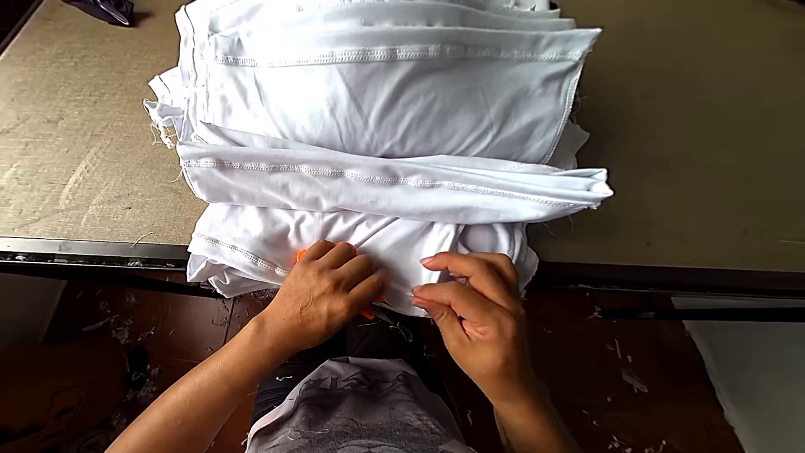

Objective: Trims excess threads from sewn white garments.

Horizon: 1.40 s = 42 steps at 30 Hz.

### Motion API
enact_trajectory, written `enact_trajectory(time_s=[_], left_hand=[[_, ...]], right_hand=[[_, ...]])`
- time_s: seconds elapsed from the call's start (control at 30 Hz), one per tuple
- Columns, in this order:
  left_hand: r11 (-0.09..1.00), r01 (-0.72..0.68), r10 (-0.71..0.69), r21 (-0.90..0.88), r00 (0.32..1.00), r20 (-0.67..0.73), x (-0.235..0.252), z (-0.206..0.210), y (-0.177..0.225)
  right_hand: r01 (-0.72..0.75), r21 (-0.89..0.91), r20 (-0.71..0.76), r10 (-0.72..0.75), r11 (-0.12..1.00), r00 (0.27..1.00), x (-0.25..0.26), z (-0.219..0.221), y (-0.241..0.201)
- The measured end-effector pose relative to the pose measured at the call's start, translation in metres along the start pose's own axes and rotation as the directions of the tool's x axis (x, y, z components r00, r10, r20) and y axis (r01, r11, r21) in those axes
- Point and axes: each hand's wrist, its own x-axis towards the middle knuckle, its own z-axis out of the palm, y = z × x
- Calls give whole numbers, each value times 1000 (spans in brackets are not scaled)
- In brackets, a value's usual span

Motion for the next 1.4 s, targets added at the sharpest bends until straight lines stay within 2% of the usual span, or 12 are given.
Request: enact_trajectory(time_s=[0.13, 0.2, 0.23, 0.3, 0.37, 0.5, 0.63, 0.73, 0.9, 1.0, 1.1, 1.4], left_hand=[[1000, -6, 5, -23, 999, -46, -1, 0, -1], [997, -15, 10, -74, 998, -68, 2, -1, -1], [993, -17, 8, -116, 997, -76, 5, -2, 0], [974, -29, 9, -226, 996, -87, 12, -5, 2], [937, -47, 15, -345, 995, -96, 22, -8, 3], [872, -58, 25, -487, 997, -75, 41, -13, 5], [769, 22, -65, -639, 997, -44, 52, -24, -3], [631, 172, -229, -756, 973, 30, 57, -28, -17], [845, 399, -390, -356, 915, 100, 62, -9, -13], [937, 262, -277, -233, 960, -35, 55, 1, -11], [941, 85, -148, -329, 974, -172, 47, -5, -6], [989, -132, 114, -69, 969, -220, 45, 5, 11]], right_hand=[[-97, 455, 401, -106, 885, 910, -32, -67, 12], [-241, 215, 613, 61, 947, 788, -49, -92, 13], [-243, 5, 595, 193, 970, 780, -55, -93, 7], [-222, -236, 338, 294, 946, 894, -57, -74, -2], [-195, -215, 75, 215, 957, 974, -48, -43, -8], [-102, -128, -210, 73, 987, 975, -20, 15, -11], [-60, 88, -218, 78, 994, 973, -4, 23, -7], [-246, 476, 58, 249, 844, 967, 0, 0, 3], [-452, 660, 260, 383, 599, 887, 6, -12, 12], [-527, 644, 274, 476, 555, 836, 10, -11, 7], [-553, 644, 287, 503, 528, 815, 13, -10, 3], [-573, 619, 291, 521, 537, 802, 15, -8, -3]])
